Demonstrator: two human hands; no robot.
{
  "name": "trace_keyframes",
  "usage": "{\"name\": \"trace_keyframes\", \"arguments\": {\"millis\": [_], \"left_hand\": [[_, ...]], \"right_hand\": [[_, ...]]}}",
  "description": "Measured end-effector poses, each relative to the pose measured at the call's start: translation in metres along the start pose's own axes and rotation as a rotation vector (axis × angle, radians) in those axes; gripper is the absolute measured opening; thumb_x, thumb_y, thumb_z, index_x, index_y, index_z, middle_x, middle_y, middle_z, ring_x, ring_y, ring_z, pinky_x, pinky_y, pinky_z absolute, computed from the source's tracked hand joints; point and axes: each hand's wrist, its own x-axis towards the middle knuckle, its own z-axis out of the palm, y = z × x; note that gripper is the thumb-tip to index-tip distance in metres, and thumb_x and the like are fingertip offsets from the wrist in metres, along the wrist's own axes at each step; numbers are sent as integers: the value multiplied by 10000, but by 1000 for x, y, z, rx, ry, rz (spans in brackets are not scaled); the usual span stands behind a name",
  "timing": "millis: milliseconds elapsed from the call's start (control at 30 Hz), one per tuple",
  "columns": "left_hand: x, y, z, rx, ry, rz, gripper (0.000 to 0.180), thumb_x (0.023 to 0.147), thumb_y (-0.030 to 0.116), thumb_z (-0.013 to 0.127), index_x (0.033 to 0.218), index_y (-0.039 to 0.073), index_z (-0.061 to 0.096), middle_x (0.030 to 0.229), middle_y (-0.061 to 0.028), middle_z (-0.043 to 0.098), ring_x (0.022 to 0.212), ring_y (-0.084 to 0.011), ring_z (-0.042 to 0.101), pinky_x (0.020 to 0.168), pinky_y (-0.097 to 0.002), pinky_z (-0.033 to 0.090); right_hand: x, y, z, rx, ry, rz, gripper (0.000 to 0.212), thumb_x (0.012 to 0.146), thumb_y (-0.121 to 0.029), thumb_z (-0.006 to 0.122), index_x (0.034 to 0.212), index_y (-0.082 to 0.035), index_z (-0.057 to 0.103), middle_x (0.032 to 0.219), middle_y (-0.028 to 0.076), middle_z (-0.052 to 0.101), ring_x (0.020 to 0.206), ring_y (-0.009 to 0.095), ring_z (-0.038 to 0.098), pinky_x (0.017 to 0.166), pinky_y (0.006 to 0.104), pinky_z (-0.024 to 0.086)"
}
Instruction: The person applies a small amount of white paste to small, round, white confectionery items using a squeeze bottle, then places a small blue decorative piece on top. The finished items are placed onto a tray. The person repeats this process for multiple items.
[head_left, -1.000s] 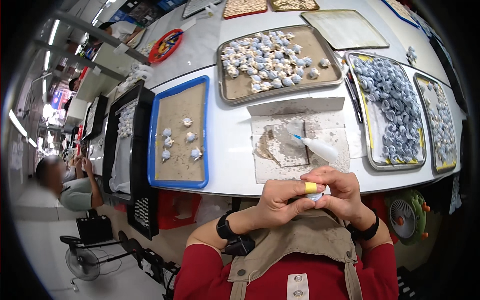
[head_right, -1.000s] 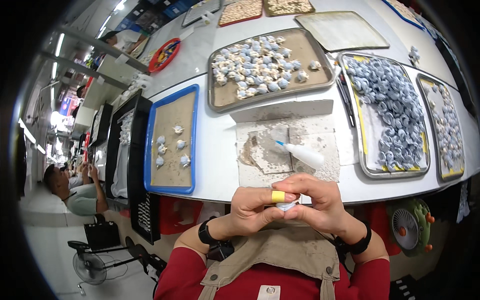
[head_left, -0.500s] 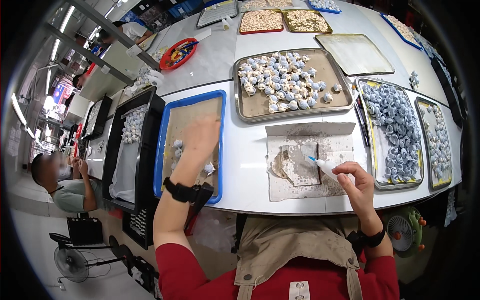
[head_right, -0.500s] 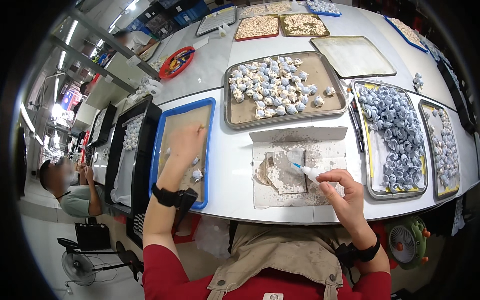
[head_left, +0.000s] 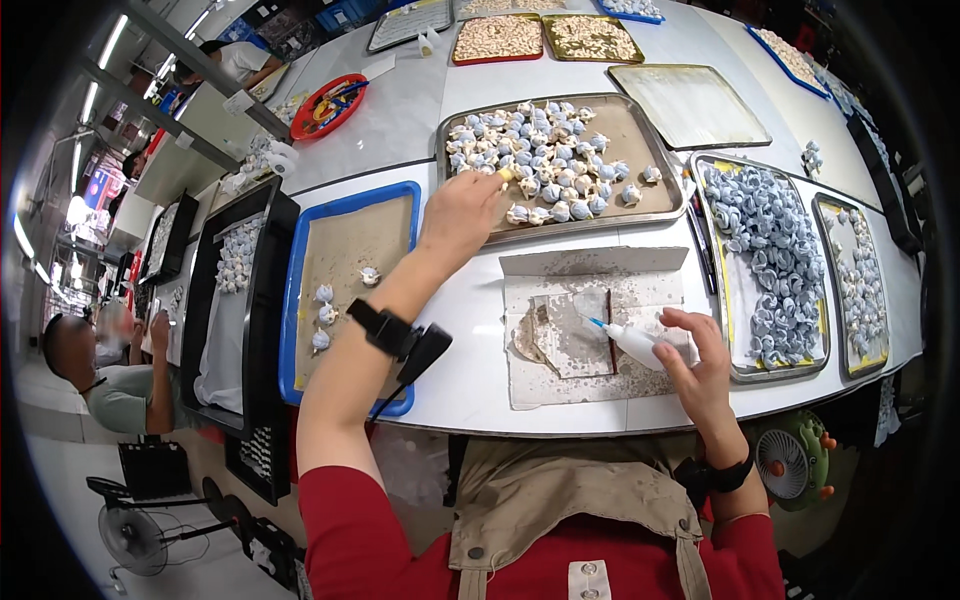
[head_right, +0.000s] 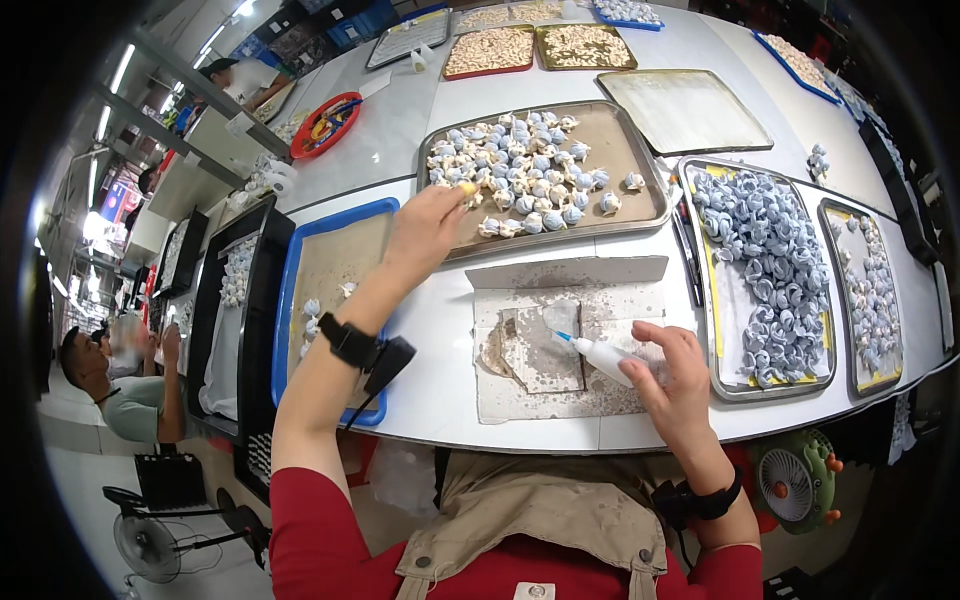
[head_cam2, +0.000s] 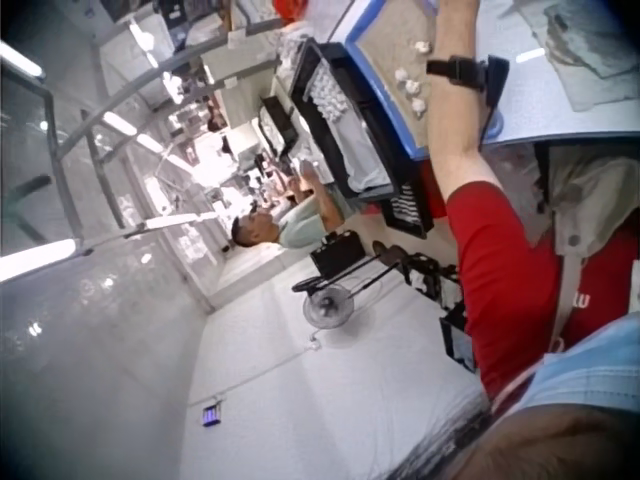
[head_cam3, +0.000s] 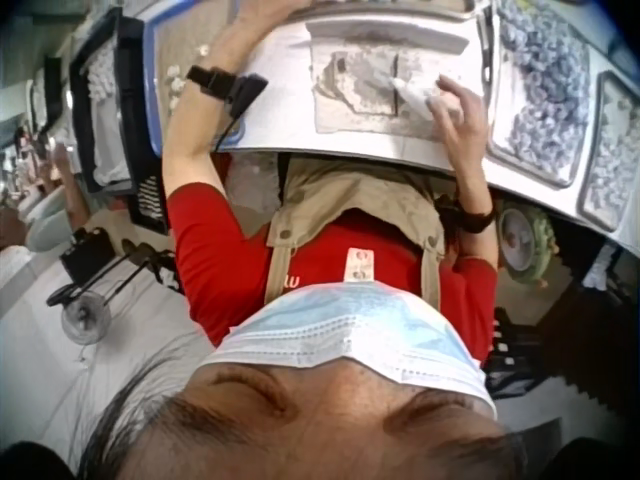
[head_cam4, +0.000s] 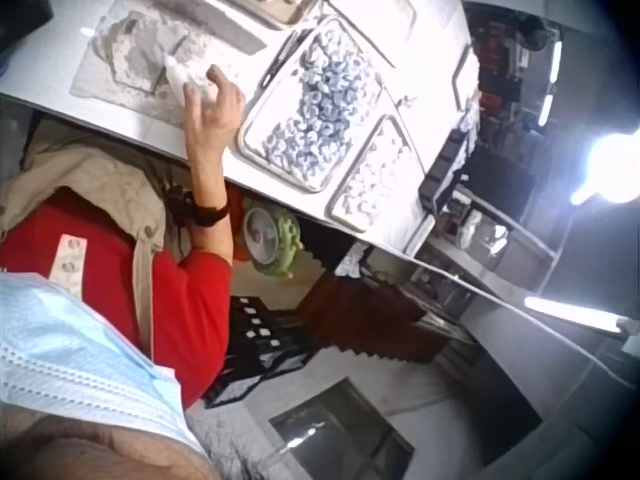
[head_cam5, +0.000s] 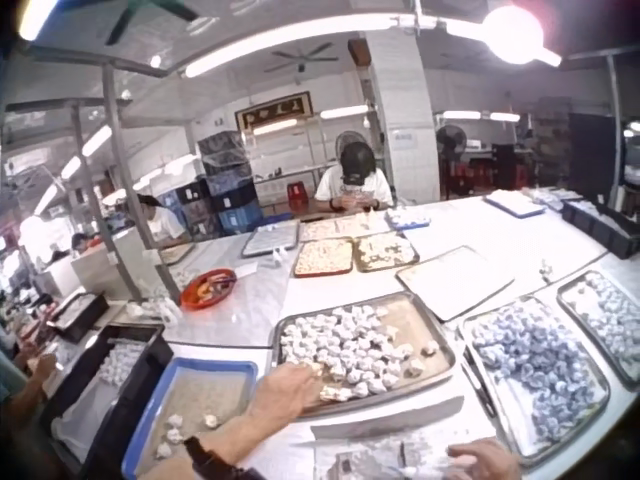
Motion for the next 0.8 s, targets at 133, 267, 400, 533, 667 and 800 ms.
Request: {"name": "trace_keyframes", "arguments": {"millis": [133, 267, 400, 533, 667, 800], "left_hand": [[-66, 54, -30, -1028, -42, -552, 189, 917, 125, 552, 1090, 50, 553, 935, -68, 629, 796, -100, 596, 636, -244, 481], [-129, 104, -24, -1515, -153, -811, 373, 905, 86, 563, 1247, 59, 417, 1036, -152, 620, 760, -100, 562, 692, -207, 471], [-159, 138, 13, -1749, -180, -775, 526, 894, 57, 566, 1371, 50, 344, 1082, -101, 590, 862, -103, 562, 690, -187, 470], [-162, 158, 35, -1747, -159, -859, 421, 864, 30, 611, 1252, 7, 449, 1068, -91, 585, 894, -130, 603, 714, -207, 496], [-166, 166, 37, -1603, -87, -787, 352, 853, 21, 630, 1173, -3, 486, 1041, -89, 583, 850, -147, 632, 705, -225, 510], [-169, 170, 35, -1611, -66, -756, 353, 853, 20, 632, 1168, -8, 473, 1001, -79, 574, 832, -147, 631, 691, -230, 509]], "right_hand": [[0, 11, 10, -158, -70, -85, 451, 726, -214, 730, 1099, -17, 571, 952, 116, 620, 893, 292, 550, 831, 395, 403], [-7, 17, 16, -236, -87, -132, 386, 723, -185, 736, 1035, -16, 582, 893, 122, 610, 812, 292, 547, 748, 374, 407], [-12, 17, 16, -116, -65, -51, 336, 740, -164, 726, 996, -11, 574, 879, 129, 605, 809, 295, 561, 737, 372, 429], [-21, -14, -2, 324, -108, 397, 276, 752, -134, 709, 948, -3, 566, 863, 126, 595, 826, 275, 580, 724, 358, 444], [-33, -25, -19, 16, -21, 19, 260, 705, -167, 738, 855, -19, 585, 784, 84, 583, 743, 229, 514, 679, 318, 411], [-32, -42, -30, -88, -31, -155, 257, 642, -194, 770, 771, -56, 597, 702, 51, 547, 694, 214, 449, 697, 338, 330]]}}
